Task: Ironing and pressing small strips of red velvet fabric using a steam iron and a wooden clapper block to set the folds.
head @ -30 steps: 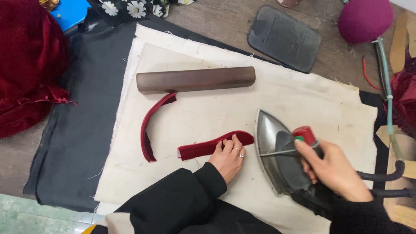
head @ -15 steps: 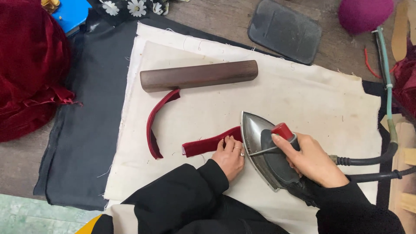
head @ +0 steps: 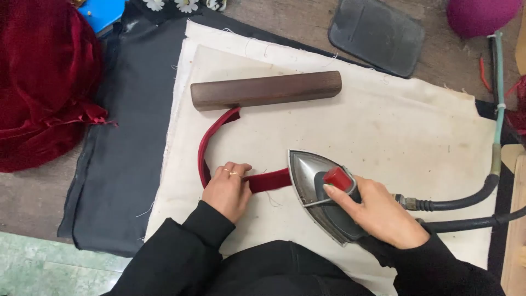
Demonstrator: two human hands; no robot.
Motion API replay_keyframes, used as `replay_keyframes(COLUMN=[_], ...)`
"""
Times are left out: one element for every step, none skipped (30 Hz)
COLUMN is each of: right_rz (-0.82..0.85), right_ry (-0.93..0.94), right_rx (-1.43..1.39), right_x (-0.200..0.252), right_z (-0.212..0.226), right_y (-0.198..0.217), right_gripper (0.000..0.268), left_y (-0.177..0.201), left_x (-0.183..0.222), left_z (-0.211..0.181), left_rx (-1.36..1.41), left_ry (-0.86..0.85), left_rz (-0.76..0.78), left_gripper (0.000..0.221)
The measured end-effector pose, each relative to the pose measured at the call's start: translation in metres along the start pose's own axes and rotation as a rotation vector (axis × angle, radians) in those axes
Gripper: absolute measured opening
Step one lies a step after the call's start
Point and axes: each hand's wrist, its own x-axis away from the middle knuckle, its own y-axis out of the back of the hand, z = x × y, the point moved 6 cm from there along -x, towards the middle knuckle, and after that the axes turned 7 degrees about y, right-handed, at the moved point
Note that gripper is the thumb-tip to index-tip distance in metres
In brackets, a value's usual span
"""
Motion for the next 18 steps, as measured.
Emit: replay_keyframes(right_rz=[-0.001,0.018,0.035,0.033,0.056,0.078,0.079,0.096,0.112,0.113,0.133,0.154,0.158,0.153,0.142,0.141,0.123,0.104], right_ry=[0.0,0.018,0.036,0.036,0.033,0.029,0.029,0.04,0.052,0.053,0.088,0.123,0.123,0.152,0.183,0.185,0.261,0.338], right_rx=[-0.001,0.002,0.004,0.003,0.01,0.018,0.016,0.049,0.082,0.08,0.094,0.107,0.106,0.133,0.16,0.158,0.175,0.191], right_x=[0.002,0.004,0.007,0.009,0.012,0.015,0.016,0.016,0.016,0.017,0.018,0.02,0.02,0.021,0.02,0.018,0.017,0.017], right_z=[0.004,0.009,0.014,0.019,0.023,0.028,0.029,0.03,0.032,0.035,0.039,0.043,0.043,0.044,0.047,0.045,0.047,0.048], right_y=[-0.002,-0.005,-0.007,-0.008,-0.011,-0.014,-0.017,-0.021,-0.024,-0.027,-0.03,-0.033,-0.037,-0.04,-0.042,-0.046,-0.049,-0.051], right_gripper=[0.038,0.038,0.04,0.04,0.04,0.039,0.039,0.041,0.043,0.043,0.04,0.038,0.038,0.039,0.041,0.041,0.041,0.041], left_y=[0.003,0.004,0.005,0.008,0.012,0.015,0.022,0.033,0.045,0.049,0.06,0.07,0.08,0.089,0.099,0.099,0.089,0.078], left_x=[0.0,-0.001,-0.002,-0.003,-0.004,-0.005,-0.007,-0.009,-0.011,-0.025,-0.035,-0.043,-0.063,-0.081,-0.102,-0.119,-0.138,-0.157], left_z=[0.0,0.005,0.008,0.01,0.012,0.014,0.014,0.011,0.008,0.013,0.01,0.007,0.001,-0.008,-0.017,-0.018,-0.02,-0.022], left_rx=[-0.001,0.122,0.244,0.243,0.256,0.269,0.267,0.22,0.171,0.169,0.124,0.079,0.078,-0.078,-0.235,-0.237,-0.314,-0.39], left_ry=[-0.001,0.08,0.159,0.157,0.16,0.164,0.164,0.091,0.019,0.018,-0.117,-0.255,-0.251,-0.274,-0.301,-0.302,-0.315,-0.326], left_rz=[0.0,0.038,0.077,0.077,0.068,0.059,0.06,-0.023,-0.106,-0.105,-0.215,-0.322,-0.32,-0.358,-0.398,-0.399,-0.267,-0.134], left_gripper=[0.032,0.031,0.031,0.031,0.027,0.024,0.024,0.024,0.024,0.024,0.028,0.033,0.033,0.038,0.045,0.045,0.059,0.073])
